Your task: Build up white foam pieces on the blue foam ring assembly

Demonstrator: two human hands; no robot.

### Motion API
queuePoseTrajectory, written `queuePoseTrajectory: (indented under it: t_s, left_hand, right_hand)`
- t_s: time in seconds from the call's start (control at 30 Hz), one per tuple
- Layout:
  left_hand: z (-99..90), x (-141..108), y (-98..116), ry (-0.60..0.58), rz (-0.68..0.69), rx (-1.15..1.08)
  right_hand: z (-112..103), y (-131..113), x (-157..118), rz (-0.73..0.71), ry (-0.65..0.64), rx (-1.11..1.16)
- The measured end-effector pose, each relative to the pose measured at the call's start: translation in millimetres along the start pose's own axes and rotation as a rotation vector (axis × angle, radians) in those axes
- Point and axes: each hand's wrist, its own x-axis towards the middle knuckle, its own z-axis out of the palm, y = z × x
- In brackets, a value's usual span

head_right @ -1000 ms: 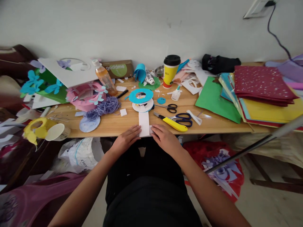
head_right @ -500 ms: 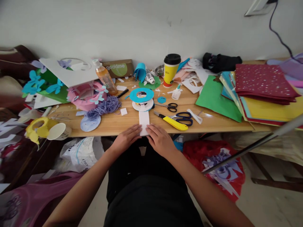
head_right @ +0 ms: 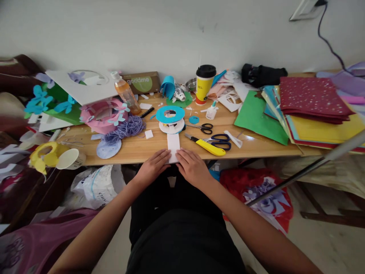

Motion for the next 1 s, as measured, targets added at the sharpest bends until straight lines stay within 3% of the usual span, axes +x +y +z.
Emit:
queuePoseTrajectory:
  t_s: [0.17,0.27,0.4,0.53,0.63,0.73,0.83,1.0]
  left_hand:
    - [-8.7,5,3,-0.075,0.02,0.095]
    - [-10.4,7,-1,-0.102,0.063,0.114]
    - [-8.0,7,-6,-0.105,0.082,0.081]
    - [-8.4,9,-7,-0.119,0.085,0.012]
    - [-12.3,13,-9,-0.146,0.107,-0.011]
    - [-16.3,18,-12,-0.185,0.125,-0.023]
    - [-17.8,20,-16,-0.191,0.121,-0.041]
    - [-14.7,19,-17,-0.159,0.102,-0.098]
  right_hand:
    - [-1,-1,-8,0.013,-0.007,0.088]
    - [-6,7,-18,0.116,0.111,0.133]
    - [-12,36,-26,0.309,0.278,-0.03]
    - [-14,65,-25,0.336,0.188,-0.174]
    - [-17,72,-20,0.315,0.115,-0.207]
    - [-24,64,-16,0.3,0.09,-0.23]
    - [-30,43,-18,0.385,0.077,-0.2]
    - [-19,1,-37,0.5,0.09,0.132]
